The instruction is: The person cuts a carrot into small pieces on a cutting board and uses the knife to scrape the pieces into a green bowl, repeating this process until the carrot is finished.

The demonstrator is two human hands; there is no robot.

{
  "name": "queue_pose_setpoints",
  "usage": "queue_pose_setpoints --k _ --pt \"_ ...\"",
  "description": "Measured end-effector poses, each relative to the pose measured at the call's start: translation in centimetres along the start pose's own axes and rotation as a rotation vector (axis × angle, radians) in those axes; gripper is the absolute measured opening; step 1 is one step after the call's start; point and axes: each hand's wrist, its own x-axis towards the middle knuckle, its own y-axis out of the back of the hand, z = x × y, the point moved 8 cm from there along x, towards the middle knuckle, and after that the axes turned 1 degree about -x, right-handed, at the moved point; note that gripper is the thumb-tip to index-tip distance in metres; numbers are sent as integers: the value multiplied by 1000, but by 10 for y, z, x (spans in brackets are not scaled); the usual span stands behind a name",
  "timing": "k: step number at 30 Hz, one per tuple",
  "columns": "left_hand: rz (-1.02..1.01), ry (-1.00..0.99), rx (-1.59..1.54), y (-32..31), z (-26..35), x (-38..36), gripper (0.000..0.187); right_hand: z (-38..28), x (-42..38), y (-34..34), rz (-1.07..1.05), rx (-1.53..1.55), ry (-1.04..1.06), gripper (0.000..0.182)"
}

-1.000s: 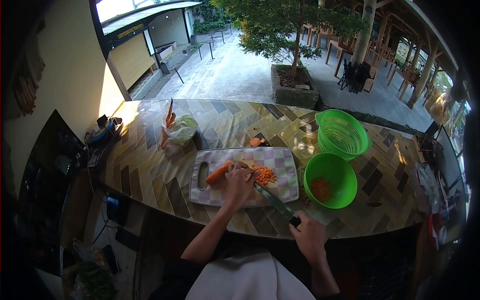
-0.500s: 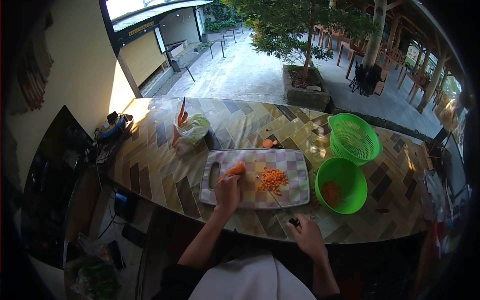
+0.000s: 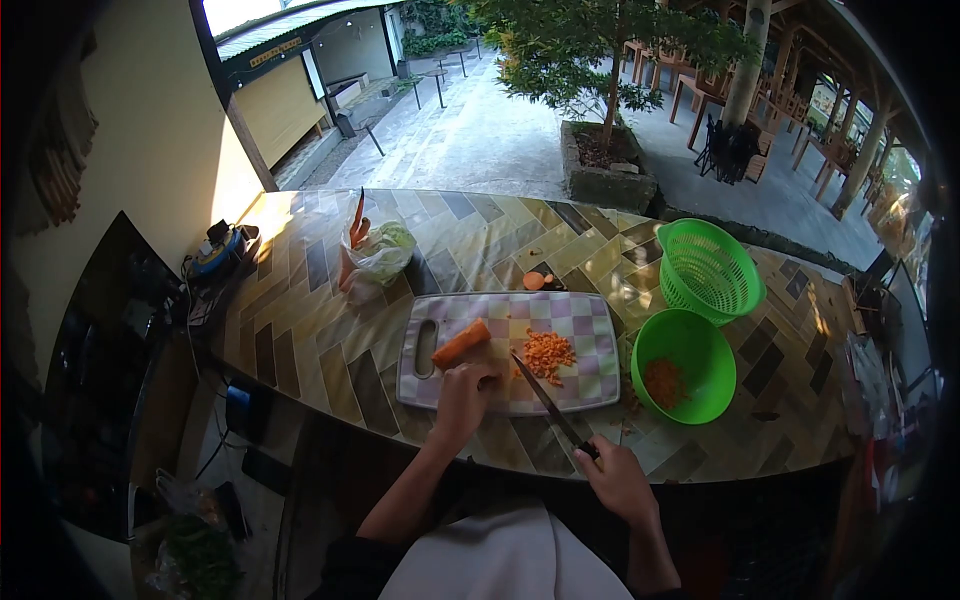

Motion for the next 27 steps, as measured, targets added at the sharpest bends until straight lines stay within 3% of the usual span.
queue_pose_setpoints --k 2,5,16,22,27 --pt "55 -116 142 -2 6 -3 22 0 -2 -3 -38 -39 -11 33" --pt "139 -129 126 4 12 -6 24 2 -3 -11 -61 -85 -21 32" --pt "120 -69 169 2 4 -8 17 -5 -5 -13 -55 -162 32 32" --pt "82 -35 186 -1 3 -9 16 -13 -5 -29 -125 -404 54 28" --pt "69 -35 241 -2 6 -12 19 -22 7 -29 -97 -428 65 27"
